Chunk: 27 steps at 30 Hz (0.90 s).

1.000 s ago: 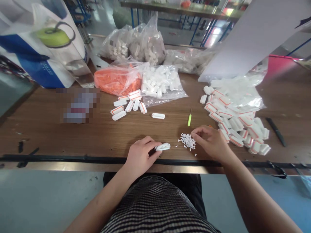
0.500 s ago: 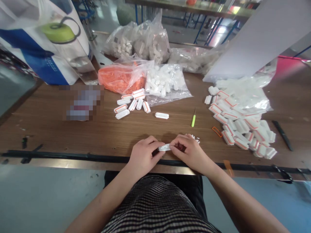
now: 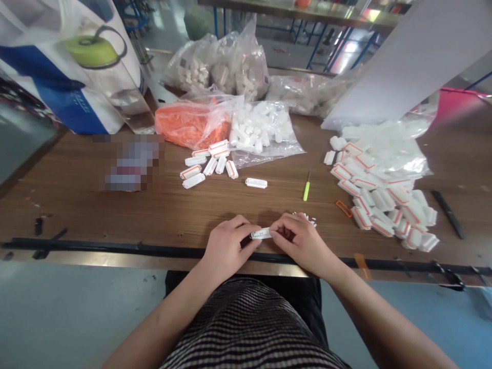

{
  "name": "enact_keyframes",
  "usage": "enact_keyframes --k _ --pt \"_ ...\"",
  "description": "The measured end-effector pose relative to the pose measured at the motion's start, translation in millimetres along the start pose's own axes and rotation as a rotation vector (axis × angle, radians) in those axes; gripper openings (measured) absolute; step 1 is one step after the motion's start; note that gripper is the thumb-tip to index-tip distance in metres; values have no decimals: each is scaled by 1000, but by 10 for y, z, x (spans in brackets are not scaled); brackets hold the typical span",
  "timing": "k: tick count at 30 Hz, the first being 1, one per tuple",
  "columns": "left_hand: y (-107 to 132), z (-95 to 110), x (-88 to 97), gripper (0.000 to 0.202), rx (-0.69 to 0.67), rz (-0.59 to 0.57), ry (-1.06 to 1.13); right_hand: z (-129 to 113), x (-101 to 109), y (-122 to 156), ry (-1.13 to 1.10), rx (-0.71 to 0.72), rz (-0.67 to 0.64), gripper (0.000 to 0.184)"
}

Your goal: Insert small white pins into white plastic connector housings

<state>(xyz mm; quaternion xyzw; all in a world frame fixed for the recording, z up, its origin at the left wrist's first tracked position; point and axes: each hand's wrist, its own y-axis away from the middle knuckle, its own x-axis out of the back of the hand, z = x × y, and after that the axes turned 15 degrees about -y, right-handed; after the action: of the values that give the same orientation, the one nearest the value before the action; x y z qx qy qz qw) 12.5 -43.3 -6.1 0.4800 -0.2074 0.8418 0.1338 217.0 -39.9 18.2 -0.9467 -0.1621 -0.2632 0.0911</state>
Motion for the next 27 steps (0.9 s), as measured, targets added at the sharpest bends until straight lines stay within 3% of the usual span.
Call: enact_keyframes --k 6,13,20,27 --pt "2 -3 -3 16 10 -10 5 7 0 9 -61 -33 -10 19" --pt "3 -1 -3 16 1 -4 1 -33 -8 27 188 181 -2 19" --pt "6 -11 -11 17 -9 12 -6 7 86 84 113 223 80 15" --pt "3 -4 -7 16 3 11 1 -55 -48 113 439 377 65 17"
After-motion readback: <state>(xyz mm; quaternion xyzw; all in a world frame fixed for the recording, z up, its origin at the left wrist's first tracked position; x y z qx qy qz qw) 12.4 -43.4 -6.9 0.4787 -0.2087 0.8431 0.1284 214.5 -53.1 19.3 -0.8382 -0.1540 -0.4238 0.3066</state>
